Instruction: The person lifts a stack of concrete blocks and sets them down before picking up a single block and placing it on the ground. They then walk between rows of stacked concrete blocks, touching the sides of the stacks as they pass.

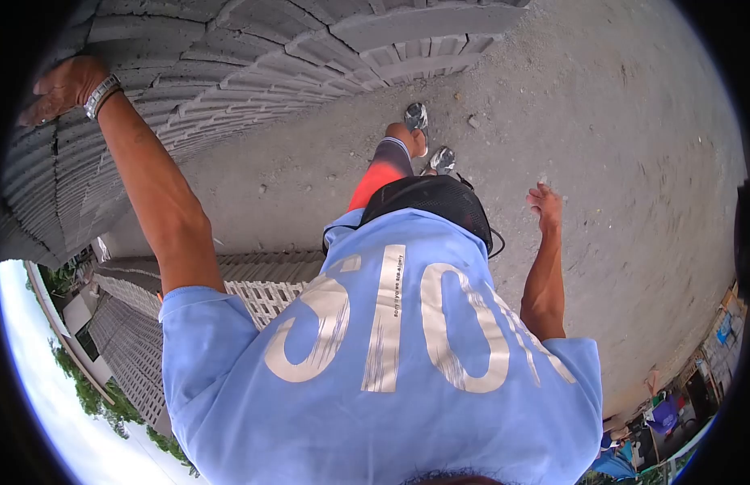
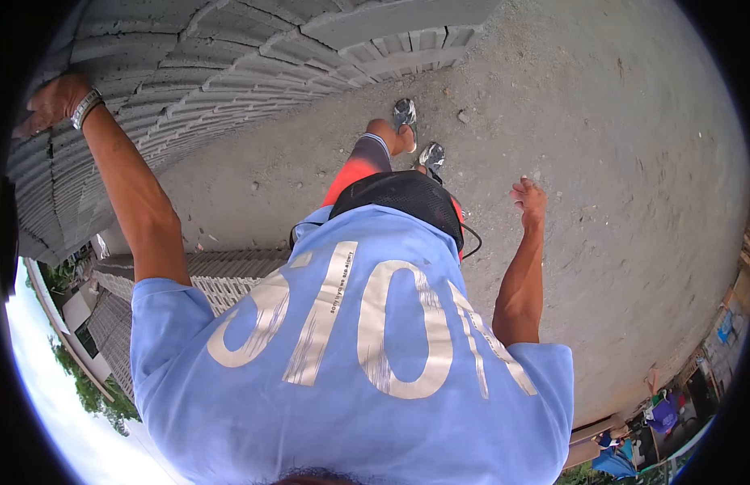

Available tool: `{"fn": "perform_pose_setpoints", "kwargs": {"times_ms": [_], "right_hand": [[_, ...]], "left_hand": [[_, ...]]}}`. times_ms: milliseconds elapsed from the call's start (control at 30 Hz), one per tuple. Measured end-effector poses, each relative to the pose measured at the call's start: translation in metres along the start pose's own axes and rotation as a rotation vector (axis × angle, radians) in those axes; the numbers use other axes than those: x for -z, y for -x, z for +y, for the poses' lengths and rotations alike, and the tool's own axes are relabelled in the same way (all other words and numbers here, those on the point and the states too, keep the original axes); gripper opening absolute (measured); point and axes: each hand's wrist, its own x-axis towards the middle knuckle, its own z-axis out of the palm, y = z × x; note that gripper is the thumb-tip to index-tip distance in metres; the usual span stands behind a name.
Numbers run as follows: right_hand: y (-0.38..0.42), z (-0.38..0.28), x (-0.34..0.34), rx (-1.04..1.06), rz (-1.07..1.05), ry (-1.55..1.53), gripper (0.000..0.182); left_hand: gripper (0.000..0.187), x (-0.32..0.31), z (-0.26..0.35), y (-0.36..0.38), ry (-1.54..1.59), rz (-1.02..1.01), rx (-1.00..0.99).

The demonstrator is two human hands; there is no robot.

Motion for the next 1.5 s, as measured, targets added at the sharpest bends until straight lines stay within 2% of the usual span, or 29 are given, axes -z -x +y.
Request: {"fn": "perform_pose_setpoints", "kwargs": {"times_ms": [100,233,300,400,467,533,600,667,767,867,900,933,967,1067,1133,1167,1200,1267,1367,1433,1500], "right_hand": [[0.025,0.019,0.005,0.009,0.016,-0.058,0.05],[0.071,0.107,0.023,-0.237,0.0,0.047,0.048],[0.073,0.182,0.035,-0.504,-0.011,-0.003,0.047],[0.082,0.186,0.057,-0.515,-0.071,0.063,0.046],[0.08,0.176,0.058,-0.52,-0.12,0.1,0.046],[0.059,0.114,0.058,-0.448,-0.002,0.096,0.049],[0.034,0.051,0.057,-0.227,0.024,0.115,0.051],[0.014,0.009,0.055,-0.014,0.073,0.006,0.048],[0.031,-0.009,0.055,0.017,0.085,-0.116,0.047],[0.055,0.073,0.063,-0.133,0.117,0.012,0.047],[0.078,0.106,0.063,-0.158,0.142,-0.055,0.04],[0.094,0.131,0.057,-0.376,0.177,-0.021,0.041],[0.106,0.169,0.053,-0.491,0.165,0.004,0.041],[0.165,0.251,0.066,0.281,-0.204,0.272,0.039],[0.152,0.249,0.068,0.345,-0.226,0.289,0.035],[0.132,0.227,0.062,-0.125,-0.111,0.182,0.033],[0.114,0.202,0.056,-0.568,0.09,0.02,0.032],[0.077,0.135,0.059,-0.407,0.212,0.019,0.032],[0.032,0.05,0.062,-0.092,0.172,-0.032,0.041],[0.028,0.003,0.055,-0.012,0.156,-0.042,0.04],[0.038,-0.01,0.048,0.041,0.15,-0.049,0.039]], "left_hand": [[0.064,0.0,0.012,0.005,-0.025,0.018,0.071],[0.059,0.003,0.012,0.008,-0.113,-0.001,0.061],[0.054,0.002,0.002,0.007,-0.076,0.004,0.034],[0.048,-0.004,-0.021,0.004,0.064,0.003,-0.019],[0.044,-0.013,-0.047,-0.005,0.084,0.066,-0.106],[0.04,-0.029,-0.092,-0.018,-0.048,0.258,-0.267],[0.039,-0.029,-0.116,-0.022,-0.219,0.353,-0.394],[0.039,-0.017,-0.117,-0.016,-0.34,0.298,-0.448],[0.039,-0.008,-0.113,-0.012,-0.476,0.248,-0.487],[0.039,-0.011,-0.124,0.0,-0.55,0.247,-0.428],[0.039,-0.013,-0.127,0.005,-0.569,0.254,-0.401],[0.039,-0.016,-0.131,0.011,-0.575,0.26,-0.366],[0.039,-0.02,-0.133,0.015,-0.578,0.263,-0.335],[0.039,-0.027,-0.133,0.024,-0.574,0.248,-0.268],[0.039,-0.026,-0.134,0.025,-0.58,0.25,-0.241],[0.039,-0.022,-0.134,0.025,-0.578,0.243,-0.244],[0.039,-0.021,-0.135,0.025,-0.579,0.247,-0.242],[0.04,-0.018,-0.139,0.023,-0.579,0.258,-0.232],[0.04,-0.018,-0.139,0.02,-0.55,0.275,-0.23],[0.04,-0.013,-0.14,0.02,-0.527,0.247,-0.246],[0.04,-0.01,-0.133,0.02,-0.498,0.209,-0.27]]}}
